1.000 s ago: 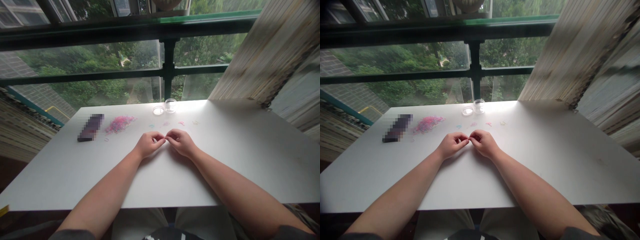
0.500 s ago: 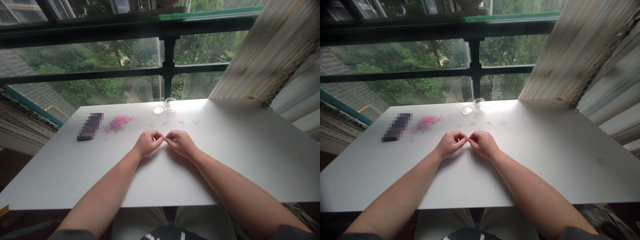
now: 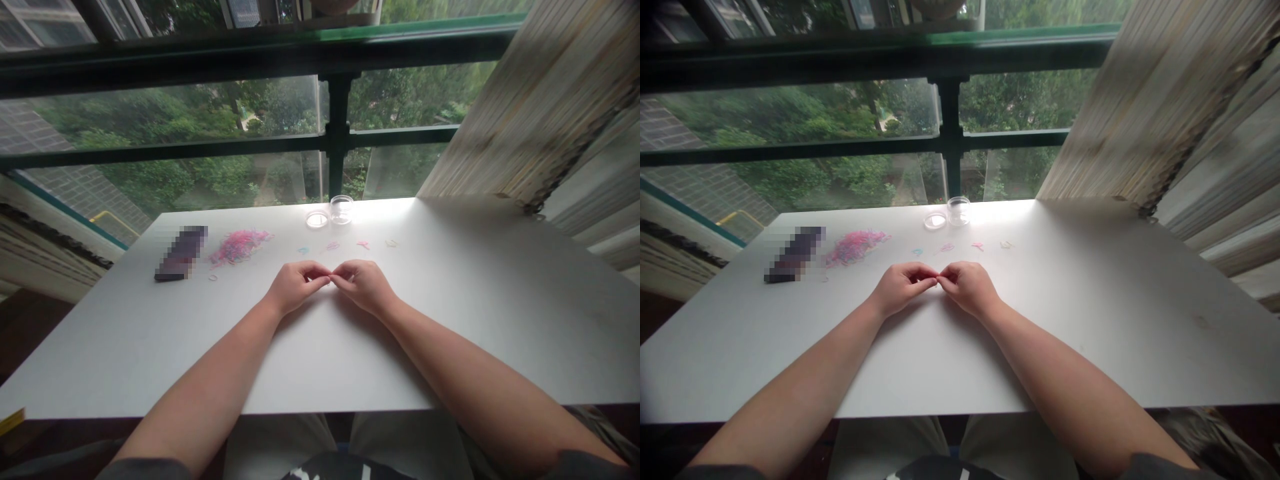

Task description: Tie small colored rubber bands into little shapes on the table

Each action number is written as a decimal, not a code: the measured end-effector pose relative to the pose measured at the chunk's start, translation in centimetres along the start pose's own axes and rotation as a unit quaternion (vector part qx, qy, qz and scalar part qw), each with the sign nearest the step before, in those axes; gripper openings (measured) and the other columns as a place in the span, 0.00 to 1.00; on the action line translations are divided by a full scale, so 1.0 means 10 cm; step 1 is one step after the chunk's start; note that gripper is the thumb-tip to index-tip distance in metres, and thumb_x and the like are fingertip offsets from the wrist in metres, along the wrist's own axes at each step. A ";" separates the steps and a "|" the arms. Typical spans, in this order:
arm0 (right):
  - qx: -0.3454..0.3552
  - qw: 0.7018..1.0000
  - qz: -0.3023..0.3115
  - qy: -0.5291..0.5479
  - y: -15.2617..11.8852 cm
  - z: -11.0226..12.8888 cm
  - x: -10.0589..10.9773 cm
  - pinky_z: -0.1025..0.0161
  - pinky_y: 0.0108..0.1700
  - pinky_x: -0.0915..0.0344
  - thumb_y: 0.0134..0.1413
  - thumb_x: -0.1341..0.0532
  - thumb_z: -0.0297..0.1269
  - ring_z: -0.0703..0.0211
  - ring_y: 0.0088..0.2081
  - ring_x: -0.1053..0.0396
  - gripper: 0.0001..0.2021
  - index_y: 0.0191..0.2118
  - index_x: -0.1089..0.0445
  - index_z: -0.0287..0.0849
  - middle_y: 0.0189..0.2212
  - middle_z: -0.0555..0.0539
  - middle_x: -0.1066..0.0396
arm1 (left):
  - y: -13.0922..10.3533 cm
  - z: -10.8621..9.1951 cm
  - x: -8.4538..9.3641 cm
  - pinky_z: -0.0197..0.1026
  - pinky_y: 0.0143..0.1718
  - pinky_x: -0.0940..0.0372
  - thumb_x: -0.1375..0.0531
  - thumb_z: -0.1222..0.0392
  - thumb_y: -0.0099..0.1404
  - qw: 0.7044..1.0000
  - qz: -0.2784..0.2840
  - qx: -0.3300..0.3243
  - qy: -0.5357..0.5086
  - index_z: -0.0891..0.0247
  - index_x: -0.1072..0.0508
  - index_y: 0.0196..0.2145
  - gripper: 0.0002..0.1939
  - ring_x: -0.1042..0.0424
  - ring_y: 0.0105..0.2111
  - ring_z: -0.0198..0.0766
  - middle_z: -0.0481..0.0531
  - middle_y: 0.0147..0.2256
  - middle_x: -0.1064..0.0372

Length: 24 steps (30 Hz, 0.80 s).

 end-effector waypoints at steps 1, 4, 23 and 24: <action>0.001 1.000 0.003 0.001 0.00 0.00 0.00 0.68 0.29 0.40 0.48 0.40 0.35 0.64 0.25 0.32 0.06 0.26 0.26 0.42 0.23 0.50 0.26 | 0.00 0.00 0.00 0.34 0.30 0.37 0.40 0.54 0.57 1.000 0.004 -0.001 0.003 0.62 0.24 0.32 0.10 0.31 0.28 0.33 0.49 0.29 0.26; 0.006 1.000 0.013 0.010 -0.01 0.01 0.00 0.68 0.29 0.40 0.48 0.40 0.34 0.65 0.24 0.33 0.05 0.26 0.27 0.42 0.23 0.50 0.27 | 0.00 0.00 0.00 0.33 0.28 0.38 0.41 0.55 0.58 1.000 0.021 -0.002 0.005 0.63 0.26 0.31 0.09 0.33 0.26 0.32 0.49 0.29 0.27; 0.027 0.997 -0.002 0.076 0.00 0.03 0.03 0.68 0.29 0.39 0.48 0.42 0.30 0.64 0.27 0.33 0.05 0.27 0.30 0.41 0.24 0.50 0.29 | 0.05 0.09 0.14 0.37 0.32 0.40 0.47 0.56 0.60 1.000 0.004 0.007 -0.004 0.64 0.35 0.30 0.09 0.36 0.29 0.35 0.48 0.28 0.35; 0.029 0.997 -0.002 0.077 -0.01 0.03 0.03 0.68 0.29 0.39 0.47 0.42 0.30 0.63 0.27 0.33 0.05 0.27 0.30 0.41 0.24 0.50 0.29 | 0.05 0.10 0.14 0.37 0.32 0.40 0.47 0.56 0.60 1.000 0.002 0.009 -0.015 0.64 0.35 0.30 0.09 0.36 0.30 0.35 0.49 0.28 0.35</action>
Point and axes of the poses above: each hand's wrist, its own y-axis towards the middle knuckle, its own x-axis out of the back of the hand, z = x × y, the point moved 4 cm from there along y, towards the middle knuckle
